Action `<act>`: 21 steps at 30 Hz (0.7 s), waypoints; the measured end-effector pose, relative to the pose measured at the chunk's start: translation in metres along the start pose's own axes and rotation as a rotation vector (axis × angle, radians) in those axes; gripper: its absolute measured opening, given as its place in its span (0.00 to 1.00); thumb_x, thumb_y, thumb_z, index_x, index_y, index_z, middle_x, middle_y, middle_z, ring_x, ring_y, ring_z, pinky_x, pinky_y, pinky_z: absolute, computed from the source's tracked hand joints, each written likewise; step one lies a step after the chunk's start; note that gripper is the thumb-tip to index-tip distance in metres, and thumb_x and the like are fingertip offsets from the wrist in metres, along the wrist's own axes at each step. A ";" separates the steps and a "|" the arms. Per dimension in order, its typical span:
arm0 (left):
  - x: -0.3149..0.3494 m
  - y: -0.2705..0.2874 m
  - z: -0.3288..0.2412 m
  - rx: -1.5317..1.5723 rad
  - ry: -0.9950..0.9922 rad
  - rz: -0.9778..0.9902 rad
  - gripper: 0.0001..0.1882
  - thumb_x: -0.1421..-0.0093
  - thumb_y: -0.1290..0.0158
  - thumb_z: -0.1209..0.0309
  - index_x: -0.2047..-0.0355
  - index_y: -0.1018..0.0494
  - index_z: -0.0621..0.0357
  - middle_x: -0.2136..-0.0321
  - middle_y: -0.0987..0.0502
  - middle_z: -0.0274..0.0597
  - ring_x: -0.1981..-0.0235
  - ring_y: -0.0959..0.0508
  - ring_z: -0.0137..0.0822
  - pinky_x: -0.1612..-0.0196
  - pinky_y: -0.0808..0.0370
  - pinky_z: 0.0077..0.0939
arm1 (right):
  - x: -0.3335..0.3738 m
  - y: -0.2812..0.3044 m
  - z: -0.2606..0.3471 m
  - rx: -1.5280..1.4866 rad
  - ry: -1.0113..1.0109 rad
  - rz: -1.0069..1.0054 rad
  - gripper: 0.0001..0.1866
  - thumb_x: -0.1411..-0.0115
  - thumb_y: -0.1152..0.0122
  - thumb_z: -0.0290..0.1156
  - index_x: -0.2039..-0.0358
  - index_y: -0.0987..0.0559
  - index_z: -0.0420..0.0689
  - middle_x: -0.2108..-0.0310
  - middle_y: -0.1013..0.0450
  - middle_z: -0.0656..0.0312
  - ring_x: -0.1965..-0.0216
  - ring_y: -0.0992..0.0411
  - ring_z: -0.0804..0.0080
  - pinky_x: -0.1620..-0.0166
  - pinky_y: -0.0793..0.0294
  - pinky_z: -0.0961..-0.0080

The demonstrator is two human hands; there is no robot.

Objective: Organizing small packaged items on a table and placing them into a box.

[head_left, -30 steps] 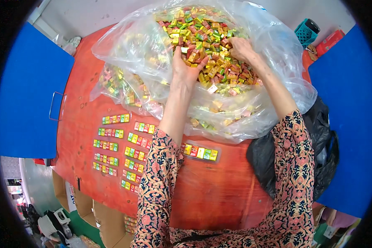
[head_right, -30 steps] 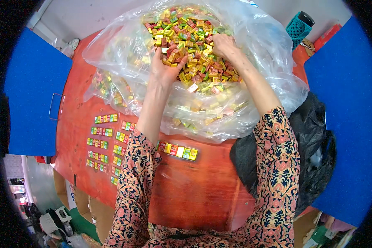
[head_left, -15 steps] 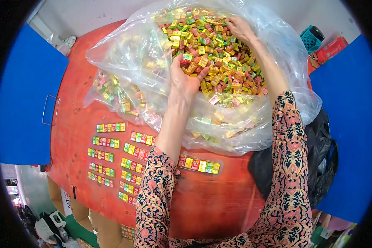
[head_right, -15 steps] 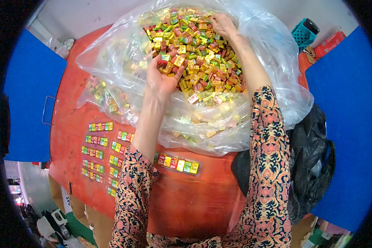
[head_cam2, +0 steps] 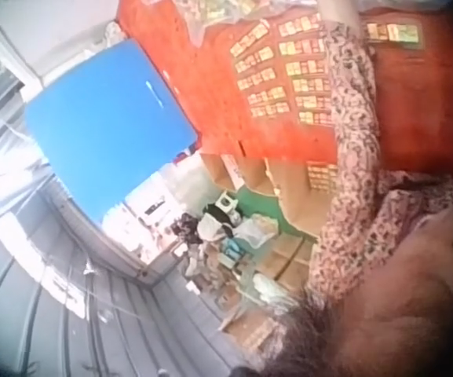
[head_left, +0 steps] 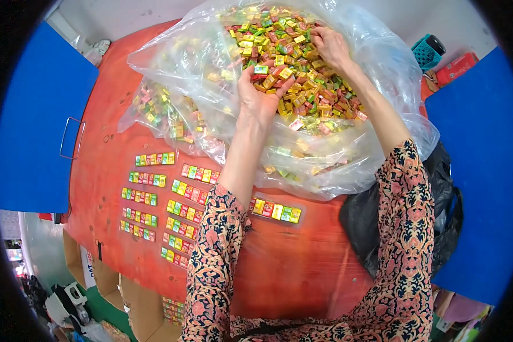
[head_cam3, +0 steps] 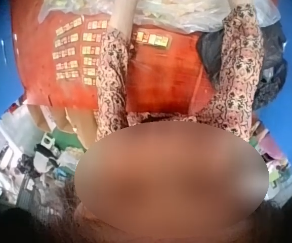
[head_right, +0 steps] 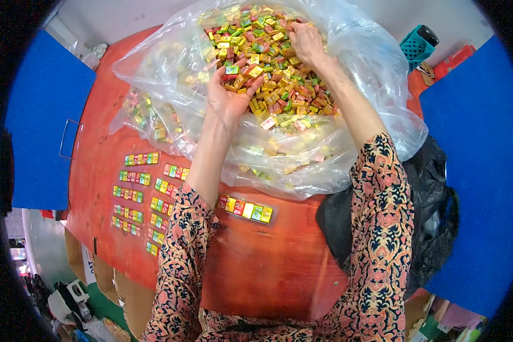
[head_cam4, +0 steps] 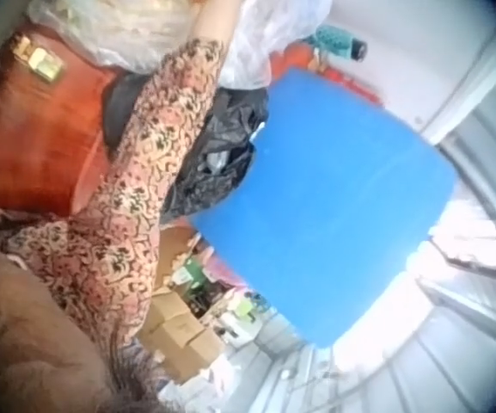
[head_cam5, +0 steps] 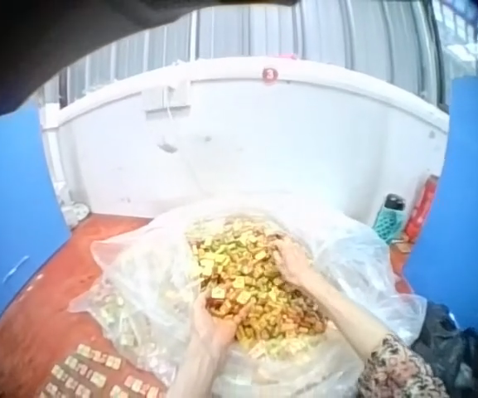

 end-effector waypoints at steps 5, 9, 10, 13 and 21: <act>0.011 -0.008 0.010 0.028 0.069 -0.005 0.20 0.37 0.66 0.58 0.60 0.31 0.61 0.64 0.26 0.49 0.55 0.27 0.47 0.55 0.29 0.57 | 0.029 -0.027 0.016 -1.347 -0.750 0.342 0.13 0.39 0.46 0.37 0.61 0.26 0.39 0.80 0.33 0.66 0.84 0.36 0.82 0.89 0.40 0.85; 0.030 -0.020 0.019 0.102 0.124 0.077 0.19 0.37 0.65 0.55 0.59 0.32 0.54 0.64 0.26 0.41 0.60 0.27 0.41 0.50 0.35 0.57 | 0.034 -0.005 0.082 -1.705 -0.710 0.215 0.14 0.39 0.46 0.37 0.60 0.27 0.39 0.77 0.32 0.65 0.84 0.36 0.80 0.84 0.35 0.85; 0.033 -0.022 0.019 0.135 0.116 0.106 0.19 0.37 0.65 0.54 0.59 0.32 0.54 0.64 0.26 0.40 0.61 0.27 0.40 0.50 0.34 0.53 | 0.037 0.003 0.094 -1.700 -0.668 0.182 0.13 0.39 0.46 0.36 0.60 0.26 0.39 0.79 0.32 0.65 0.84 0.35 0.80 0.84 0.35 0.84; 0.068 -0.021 0.023 0.110 0.113 -0.061 0.19 0.37 0.65 0.56 0.55 0.33 0.53 0.60 0.26 0.41 0.57 0.27 0.40 0.48 0.36 0.49 | 0.057 0.034 0.107 -1.502 -0.619 0.011 0.15 0.41 0.47 0.38 0.64 0.24 0.38 0.79 0.29 0.64 0.79 0.32 0.80 0.74 0.31 0.84; 0.142 -0.009 0.005 0.280 0.006 -0.096 0.16 0.39 0.59 0.61 0.56 0.33 0.57 0.58 0.26 0.44 0.55 0.26 0.41 0.49 0.31 0.43 | 0.097 0.092 0.168 -1.736 -0.604 0.064 0.25 0.35 0.58 0.44 0.64 0.25 0.32 0.71 0.27 0.55 0.69 0.28 0.72 0.59 0.27 0.75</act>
Point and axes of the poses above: each hand's wrist, its own x-axis away from the middle knuckle, its own y-axis out of the back of the hand, z = x × y, the point moved 10 cm from there along -x, towards the middle knuckle
